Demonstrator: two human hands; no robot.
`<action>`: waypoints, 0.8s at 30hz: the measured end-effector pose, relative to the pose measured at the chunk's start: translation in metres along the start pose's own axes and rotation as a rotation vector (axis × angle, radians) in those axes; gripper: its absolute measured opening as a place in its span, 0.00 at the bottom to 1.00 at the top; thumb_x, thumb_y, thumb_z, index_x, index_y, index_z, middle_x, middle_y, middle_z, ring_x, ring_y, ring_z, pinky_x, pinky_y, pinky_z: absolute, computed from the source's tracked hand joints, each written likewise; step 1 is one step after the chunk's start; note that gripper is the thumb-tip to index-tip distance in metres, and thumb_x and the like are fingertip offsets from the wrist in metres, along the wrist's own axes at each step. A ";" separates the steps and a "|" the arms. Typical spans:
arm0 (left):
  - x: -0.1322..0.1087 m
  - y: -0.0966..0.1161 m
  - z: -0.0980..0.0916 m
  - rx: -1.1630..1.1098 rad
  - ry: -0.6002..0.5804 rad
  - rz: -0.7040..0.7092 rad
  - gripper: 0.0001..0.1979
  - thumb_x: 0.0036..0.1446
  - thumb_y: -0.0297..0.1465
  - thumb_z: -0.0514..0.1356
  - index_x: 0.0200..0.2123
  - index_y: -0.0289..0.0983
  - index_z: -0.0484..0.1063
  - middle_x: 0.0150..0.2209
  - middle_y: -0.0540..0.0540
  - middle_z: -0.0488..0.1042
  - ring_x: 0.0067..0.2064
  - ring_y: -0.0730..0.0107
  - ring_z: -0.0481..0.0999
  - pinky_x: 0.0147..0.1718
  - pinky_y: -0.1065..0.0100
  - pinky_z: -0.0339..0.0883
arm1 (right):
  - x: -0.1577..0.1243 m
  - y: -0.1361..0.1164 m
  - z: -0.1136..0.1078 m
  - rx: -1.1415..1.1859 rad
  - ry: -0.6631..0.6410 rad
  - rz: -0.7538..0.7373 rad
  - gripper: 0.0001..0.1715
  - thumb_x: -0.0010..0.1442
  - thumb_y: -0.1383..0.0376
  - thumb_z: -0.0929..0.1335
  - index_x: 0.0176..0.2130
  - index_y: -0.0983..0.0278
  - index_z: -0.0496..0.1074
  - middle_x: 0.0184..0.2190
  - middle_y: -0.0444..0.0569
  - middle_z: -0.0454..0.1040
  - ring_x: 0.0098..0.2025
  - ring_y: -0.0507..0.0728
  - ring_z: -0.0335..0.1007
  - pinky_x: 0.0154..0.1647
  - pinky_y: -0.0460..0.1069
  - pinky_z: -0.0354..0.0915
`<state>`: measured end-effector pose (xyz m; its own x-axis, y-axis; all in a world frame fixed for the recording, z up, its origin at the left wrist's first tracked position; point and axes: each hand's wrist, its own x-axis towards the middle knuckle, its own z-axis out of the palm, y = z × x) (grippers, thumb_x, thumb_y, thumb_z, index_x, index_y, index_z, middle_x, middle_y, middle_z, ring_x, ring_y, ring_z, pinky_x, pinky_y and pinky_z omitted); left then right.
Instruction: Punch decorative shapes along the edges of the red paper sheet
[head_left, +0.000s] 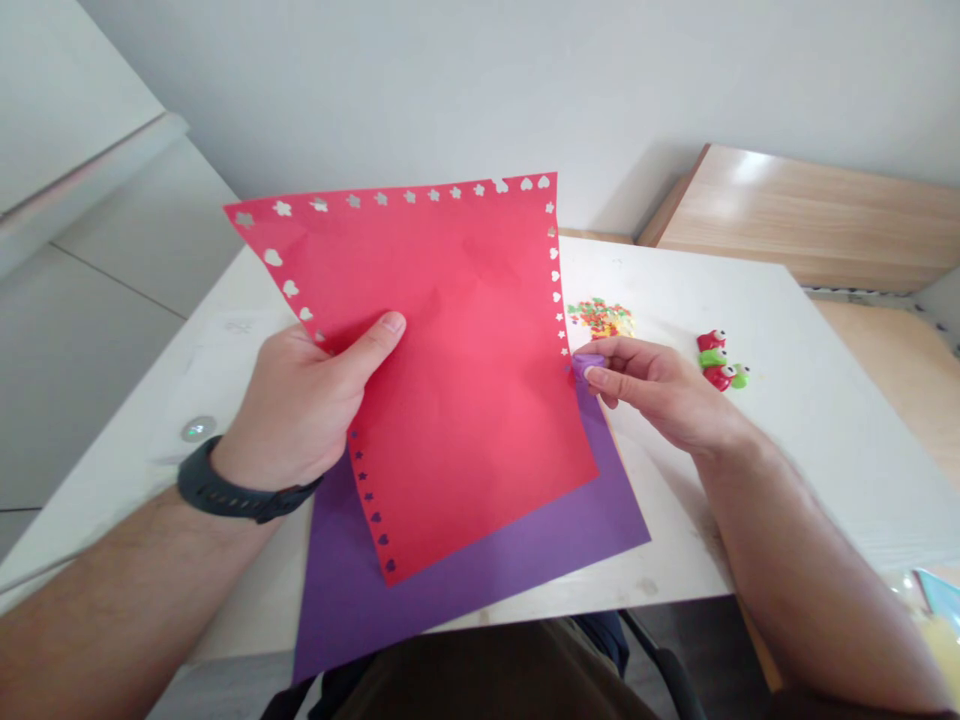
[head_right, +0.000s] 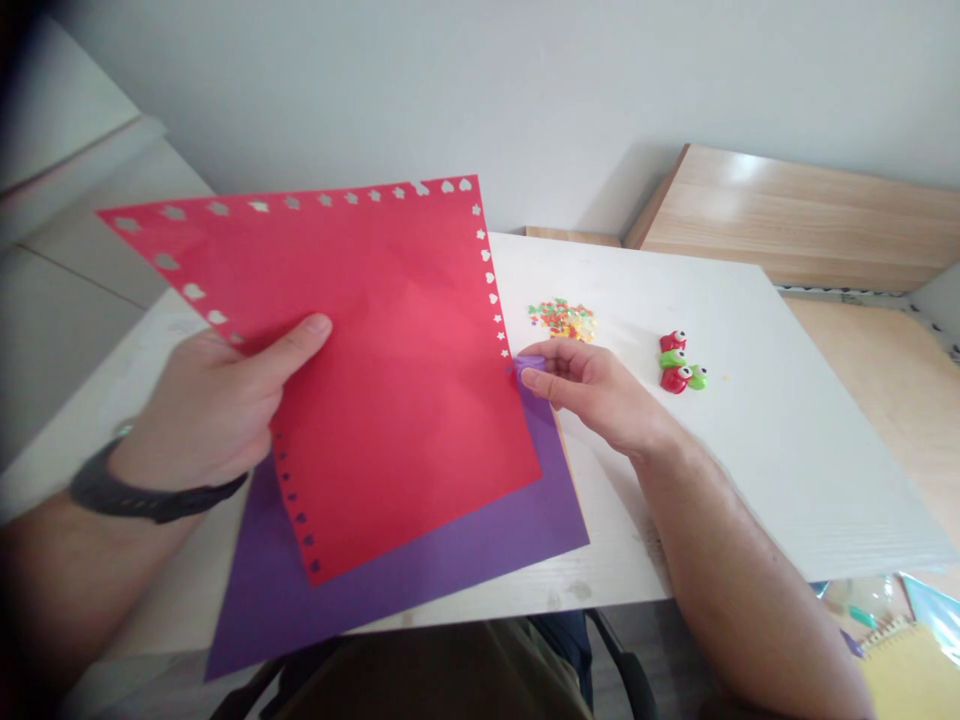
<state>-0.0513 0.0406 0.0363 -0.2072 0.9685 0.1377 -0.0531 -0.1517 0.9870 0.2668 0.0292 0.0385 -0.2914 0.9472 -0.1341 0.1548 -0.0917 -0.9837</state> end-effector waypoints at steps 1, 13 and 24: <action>0.000 0.000 0.000 0.004 -0.002 -0.001 0.20 0.60 0.34 0.73 0.56 0.42 0.82 0.61 0.47 0.80 0.60 0.56 0.81 0.61 0.59 0.78 | 0.000 0.000 0.000 0.000 -0.005 0.003 0.17 0.64 0.54 0.77 0.50 0.58 0.83 0.43 0.47 0.81 0.37 0.53 0.70 0.38 0.50 0.66; 0.000 -0.002 0.001 -0.005 0.026 0.008 0.19 0.59 0.34 0.74 0.54 0.43 0.83 0.60 0.47 0.81 0.59 0.57 0.82 0.61 0.59 0.78 | -0.001 -0.004 0.003 -0.029 -0.001 0.017 0.18 0.63 0.53 0.77 0.48 0.60 0.82 0.43 0.49 0.82 0.40 0.55 0.73 0.41 0.51 0.69; 0.000 -0.002 0.002 0.011 0.034 0.020 0.19 0.58 0.35 0.74 0.53 0.44 0.84 0.60 0.48 0.81 0.59 0.55 0.83 0.61 0.58 0.78 | -0.001 -0.002 0.010 0.018 -0.070 0.102 0.20 0.62 0.53 0.78 0.48 0.61 0.81 0.45 0.50 0.82 0.44 0.57 0.76 0.48 0.52 0.72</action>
<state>-0.0490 0.0410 0.0345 -0.2414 0.9580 0.1551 -0.0381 -0.1690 0.9849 0.2578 0.0250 0.0394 -0.3407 0.9087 -0.2412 0.1704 -0.1926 -0.9664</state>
